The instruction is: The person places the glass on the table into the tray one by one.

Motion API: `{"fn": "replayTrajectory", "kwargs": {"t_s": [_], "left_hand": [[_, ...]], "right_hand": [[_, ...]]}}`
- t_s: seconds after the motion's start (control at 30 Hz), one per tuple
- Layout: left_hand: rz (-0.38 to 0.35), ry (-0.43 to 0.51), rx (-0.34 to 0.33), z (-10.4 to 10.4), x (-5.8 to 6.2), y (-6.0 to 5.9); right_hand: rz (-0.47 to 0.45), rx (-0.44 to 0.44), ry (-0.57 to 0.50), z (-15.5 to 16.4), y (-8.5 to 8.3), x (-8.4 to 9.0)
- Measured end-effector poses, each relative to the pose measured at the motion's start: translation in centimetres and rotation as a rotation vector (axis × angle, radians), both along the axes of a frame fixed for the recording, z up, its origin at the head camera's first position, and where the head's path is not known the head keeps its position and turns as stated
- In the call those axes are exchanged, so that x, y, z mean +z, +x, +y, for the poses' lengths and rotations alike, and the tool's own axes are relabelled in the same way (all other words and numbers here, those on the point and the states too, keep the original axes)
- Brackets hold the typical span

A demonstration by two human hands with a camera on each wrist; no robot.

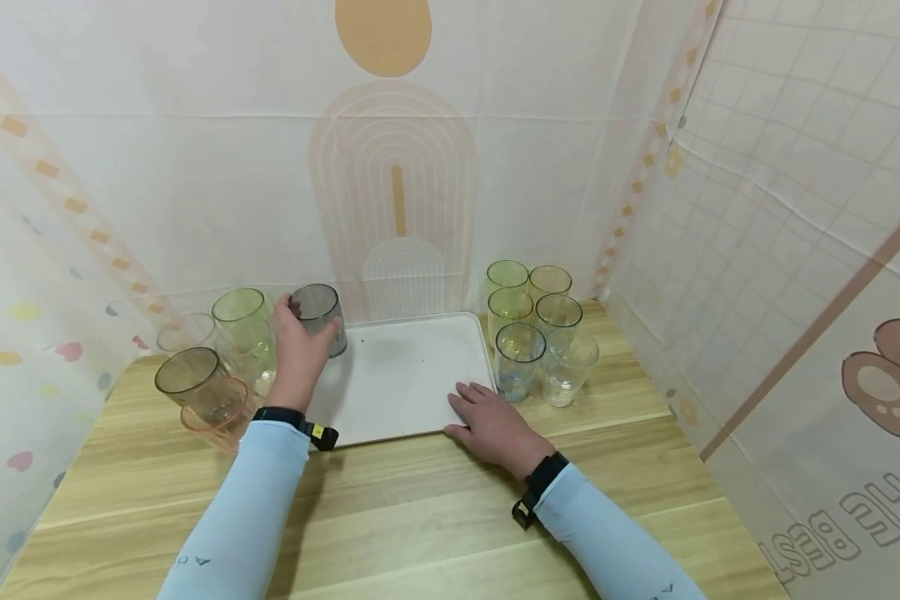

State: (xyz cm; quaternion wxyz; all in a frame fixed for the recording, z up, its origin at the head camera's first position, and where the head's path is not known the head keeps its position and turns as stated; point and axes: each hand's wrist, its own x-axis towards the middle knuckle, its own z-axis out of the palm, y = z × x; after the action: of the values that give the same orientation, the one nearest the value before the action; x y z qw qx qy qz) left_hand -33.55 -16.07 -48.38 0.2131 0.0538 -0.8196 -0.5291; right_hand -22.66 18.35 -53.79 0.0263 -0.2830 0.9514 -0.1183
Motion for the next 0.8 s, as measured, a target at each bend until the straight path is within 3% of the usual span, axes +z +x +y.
{"fn": "replayTrajectory", "kwargs": {"t_s": [0.33,0.5,0.8], "left_hand": [[-0.069,-0.004,0.021,-0.4,0.4,-1.9],[-0.108,-0.004,0.035,-0.7,-0.3,-2.4],[-0.088,-0.007,0.059,-1.1,-0.8,-2.8]], "right_hand": [[0.004,-0.004,0.002,0.0,-0.2,-0.2],[0.000,0.000,0.004,-0.1,-0.1,-0.2],[-0.015,-0.009,-0.002,-0.1,0.0,0.0]]}}
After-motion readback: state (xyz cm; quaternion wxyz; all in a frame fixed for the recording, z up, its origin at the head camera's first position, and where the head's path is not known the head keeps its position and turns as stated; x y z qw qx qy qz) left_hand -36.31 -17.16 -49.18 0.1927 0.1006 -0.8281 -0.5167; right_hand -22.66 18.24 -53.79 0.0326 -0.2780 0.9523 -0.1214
